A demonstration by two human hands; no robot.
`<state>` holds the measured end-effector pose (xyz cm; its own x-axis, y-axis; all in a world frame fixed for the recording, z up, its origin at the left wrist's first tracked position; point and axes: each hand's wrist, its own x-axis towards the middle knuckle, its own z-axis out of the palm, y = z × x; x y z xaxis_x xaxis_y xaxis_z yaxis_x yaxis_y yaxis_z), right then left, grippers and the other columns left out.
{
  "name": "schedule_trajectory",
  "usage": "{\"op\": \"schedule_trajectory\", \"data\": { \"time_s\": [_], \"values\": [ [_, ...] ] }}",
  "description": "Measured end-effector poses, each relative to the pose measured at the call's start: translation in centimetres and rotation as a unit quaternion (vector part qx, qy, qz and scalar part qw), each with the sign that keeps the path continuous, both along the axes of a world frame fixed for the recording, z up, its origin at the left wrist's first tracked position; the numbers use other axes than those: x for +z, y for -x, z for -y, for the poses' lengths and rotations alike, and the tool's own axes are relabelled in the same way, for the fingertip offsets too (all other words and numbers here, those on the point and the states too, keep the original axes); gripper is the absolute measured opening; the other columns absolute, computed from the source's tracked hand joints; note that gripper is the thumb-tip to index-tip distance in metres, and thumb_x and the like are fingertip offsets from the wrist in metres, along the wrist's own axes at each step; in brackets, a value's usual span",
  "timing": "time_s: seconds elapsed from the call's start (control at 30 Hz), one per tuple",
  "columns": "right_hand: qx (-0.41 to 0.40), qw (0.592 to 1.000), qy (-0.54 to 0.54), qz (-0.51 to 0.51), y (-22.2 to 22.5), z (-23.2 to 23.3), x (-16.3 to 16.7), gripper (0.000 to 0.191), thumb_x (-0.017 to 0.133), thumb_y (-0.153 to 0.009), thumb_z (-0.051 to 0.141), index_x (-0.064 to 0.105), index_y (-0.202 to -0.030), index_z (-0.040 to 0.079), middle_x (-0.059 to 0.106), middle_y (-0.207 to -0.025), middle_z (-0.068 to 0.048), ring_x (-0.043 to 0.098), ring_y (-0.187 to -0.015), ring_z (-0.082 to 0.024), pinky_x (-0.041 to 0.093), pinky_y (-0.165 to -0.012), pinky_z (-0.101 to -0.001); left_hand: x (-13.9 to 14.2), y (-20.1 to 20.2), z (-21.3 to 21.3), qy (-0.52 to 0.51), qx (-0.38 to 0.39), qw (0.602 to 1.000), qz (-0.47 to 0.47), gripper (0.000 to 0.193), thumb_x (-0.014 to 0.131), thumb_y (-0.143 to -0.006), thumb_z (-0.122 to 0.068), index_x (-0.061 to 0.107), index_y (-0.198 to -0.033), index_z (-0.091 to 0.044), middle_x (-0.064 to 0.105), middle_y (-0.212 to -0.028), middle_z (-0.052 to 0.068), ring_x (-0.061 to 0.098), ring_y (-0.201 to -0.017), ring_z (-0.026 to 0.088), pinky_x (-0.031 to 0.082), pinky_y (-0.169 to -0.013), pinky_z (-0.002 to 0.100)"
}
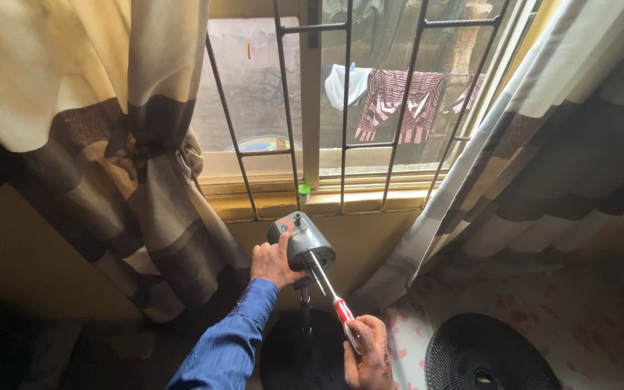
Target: The person sits beside a window and uses a red-handled screwdriver to turn screws on a small gray electric appliance, holding the appliance steady with the other hand and repositioning it to reach different screws around its body.
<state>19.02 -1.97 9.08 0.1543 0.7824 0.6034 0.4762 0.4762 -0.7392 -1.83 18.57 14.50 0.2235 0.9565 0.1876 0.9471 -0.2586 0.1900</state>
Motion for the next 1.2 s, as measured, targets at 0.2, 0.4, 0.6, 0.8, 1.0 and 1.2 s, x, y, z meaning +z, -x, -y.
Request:
{"op": "schedule_trajectory", "data": {
  "time_s": [0.2, 0.4, 0.6, 0.8, 1.0, 1.2],
  "values": [
    [0.039, 0.999, 0.013, -0.022, -0.5, -0.5, -0.5, 0.045, 0.069, -0.078, -0.01, 0.061, -0.12, 0.003, 0.053, -0.119, -0.016, 0.066, -0.092, -0.021, 0.058, -0.074, -0.0273, 0.3, -0.1, -0.2, -0.008, -0.012, 0.999, -0.048, 0.118, 0.086, -0.061, -0.067, 0.031, -0.154, -0.02, 0.071, -0.084, 0.007, 0.065, -0.085, 0.03, 0.045, -0.083, 0.042],
    [0.037, 0.999, 0.008, -0.021, -0.7, -0.9, -0.3, 0.045, 0.07, -0.078, -0.008, 0.062, -0.12, 0.003, 0.054, -0.119, -0.016, 0.066, -0.093, -0.022, 0.057, -0.077, -0.0293, 0.1, 0.1, -0.3, -0.066, -0.036, 0.997, -0.033, 0.108, 0.086, -0.056, -0.071, 0.048, -0.146, -0.025, 0.069, -0.074, 0.006, 0.065, -0.075, 0.027, 0.044, -0.077, 0.042],
    [0.002, 1.0, 0.026, 0.0, -1.3, -0.6, 1.4, 0.042, 0.075, -0.075, -0.004, 0.066, -0.115, 0.005, 0.06, -0.115, -0.016, 0.069, -0.093, -0.023, 0.059, -0.076, -0.0311, -0.7, 0.0, -0.7, -0.142, -0.047, 0.988, -0.048, 0.112, 0.078, -0.051, -0.085, 0.056, -0.138, -0.017, 0.063, -0.065, 0.003, 0.058, -0.063, 0.024, 0.043, -0.069, 0.04],
    [-0.026, 0.995, -0.082, 0.05, -1.2, -1.1, 2.6, 0.04, 0.075, -0.082, 0.001, 0.062, -0.12, 0.003, 0.065, -0.112, -0.015, 0.071, -0.094, -0.025, 0.06, -0.08, -0.0344, -1.8, -0.2, -1.3, -0.181, -0.083, 0.98, -0.012, 0.115, 0.079, -0.052, -0.086, 0.061, -0.133, -0.006, 0.063, -0.062, 0.005, 0.058, -0.062, 0.025, 0.043, -0.069, 0.04],
    [-0.109, 0.994, -0.015, 0.02, -0.2, -0.7, 1.2, 0.039, 0.076, -0.082, 0.003, 0.064, -0.119, 0.004, 0.064, -0.111, -0.021, 0.07, -0.091, -0.029, 0.058, -0.078, -0.0375, -2.7, 0.2, -2.3, -0.17, -0.101, 0.98, -0.006, 0.11, 0.082, -0.052, -0.076, 0.063, -0.129, 0.0, 0.066, -0.069, 0.011, 0.06, -0.063, 0.025, 0.043, -0.07, 0.041],
    [-0.025, 0.998, -0.048, 0.03, 0.3, -1.5, -0.9, 0.039, 0.07, -0.083, 0.003, 0.066, -0.122, 0.005, 0.06, -0.112, -0.024, 0.068, -0.081, -0.028, 0.058, -0.072, -0.0367, -2.5, 0.2, -1.7, -0.214, -0.082, 0.973, 0.014, 0.106, 0.084, -0.051, -0.076, 0.065, -0.125, -0.003, 0.065, -0.069, 0.011, 0.059, -0.063, 0.027, 0.044, -0.071, 0.04]
  ]
}}
